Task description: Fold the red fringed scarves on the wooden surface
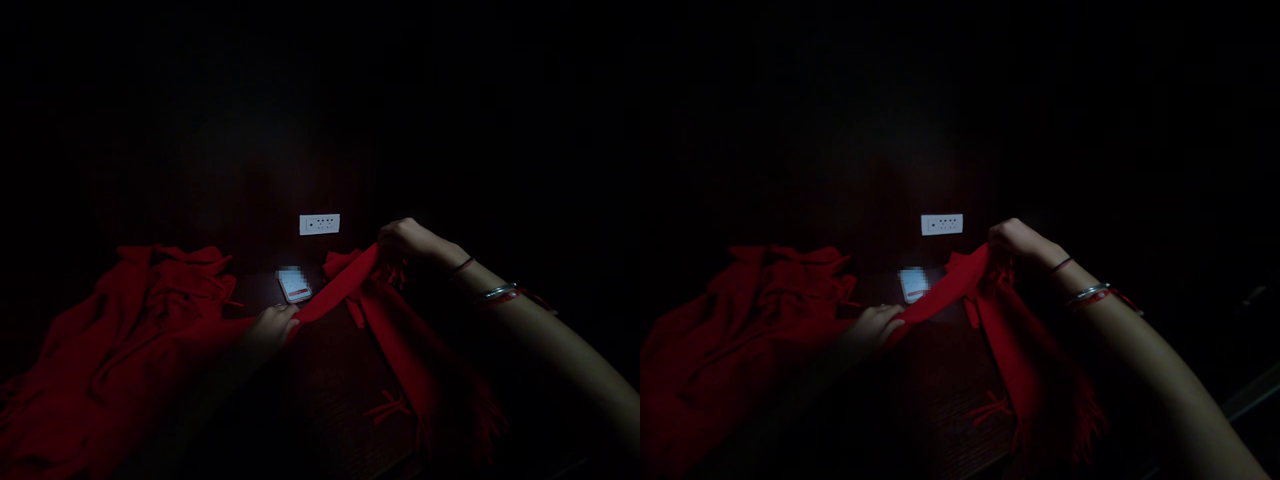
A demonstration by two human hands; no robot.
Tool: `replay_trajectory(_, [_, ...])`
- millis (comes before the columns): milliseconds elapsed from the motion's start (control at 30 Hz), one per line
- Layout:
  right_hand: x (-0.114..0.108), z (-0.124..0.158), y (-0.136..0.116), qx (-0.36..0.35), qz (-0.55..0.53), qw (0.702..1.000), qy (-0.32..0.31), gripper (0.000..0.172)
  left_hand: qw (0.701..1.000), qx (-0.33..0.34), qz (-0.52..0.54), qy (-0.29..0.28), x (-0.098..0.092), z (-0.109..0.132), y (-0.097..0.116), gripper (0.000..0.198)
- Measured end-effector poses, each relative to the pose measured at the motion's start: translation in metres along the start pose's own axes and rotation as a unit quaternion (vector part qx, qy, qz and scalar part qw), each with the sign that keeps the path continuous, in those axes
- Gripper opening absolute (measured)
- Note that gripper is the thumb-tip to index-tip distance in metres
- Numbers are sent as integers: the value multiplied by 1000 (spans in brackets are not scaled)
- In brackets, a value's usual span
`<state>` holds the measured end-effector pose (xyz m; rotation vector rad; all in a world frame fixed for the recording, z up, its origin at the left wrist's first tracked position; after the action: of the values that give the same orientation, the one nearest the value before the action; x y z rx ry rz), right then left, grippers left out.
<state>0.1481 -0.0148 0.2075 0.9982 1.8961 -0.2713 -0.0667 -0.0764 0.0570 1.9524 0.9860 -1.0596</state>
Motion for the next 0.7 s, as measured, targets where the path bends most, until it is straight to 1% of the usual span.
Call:
replay_trajectory(100, [19,1,-3,-9,-12,999,-39,19,1000,-16,-9,15,-20,-3,-15,28])
replay_trajectory(133, [21,0,-4,-4,-15,999,-31,19,999,-27,-15,30,-29,-5,-21,28])
replay_trajectory(200, [20,-6,-3,15,-15,1000,14,20,995,-49,-31,78,-53,-13,-32,27])
replay_trajectory(267, [22,-11,-4,21,-15,999,30,20,990,-68,-48,111,-75,-24,-42,23])
replay_trajectory(300, [25,-14,-4,22,-15,999,28,20,989,-77,-58,114,-83,-30,-47,22])
replay_trajectory(333, [27,-15,-3,23,-16,999,26,20,989,-84,-69,104,-87,-36,-52,22])
replay_trajectory(367, [28,-16,-2,24,-15,999,26,20,989,-91,-82,81,-87,-41,-57,23])
replay_trajectory(433, [29,-17,5,26,-10,999,28,20,988,-100,-116,23,-80,-46,-68,23])
replay_trajectory(500, [33,-16,12,23,-3,1000,5,19,981,-108,-160,-16,-70,-44,-78,24])
replay_trajectory(533, [34,-14,16,24,1,1000,-7,19,977,-114,-181,-22,-65,-42,-83,24])
replay_trajectory(600, [31,-14,26,39,8,999,-10,18,969,-133,-208,-18,-58,-36,-92,27])
replay_trajectory(700, [17,-18,37,53,17,998,-7,17,963,-162,-215,-8,-52,-29,-99,31])
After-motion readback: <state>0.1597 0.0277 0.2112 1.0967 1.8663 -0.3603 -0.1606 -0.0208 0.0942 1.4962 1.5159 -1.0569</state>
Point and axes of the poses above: each hand's wrist, its own z-axis away from the middle knuckle, its own x-axis out of the palm, y = z × x, the point moved 9 cm from there along -z, towards the middle knuckle, and after that the axes turned 14 degrees about y, right-handed, at the moved point
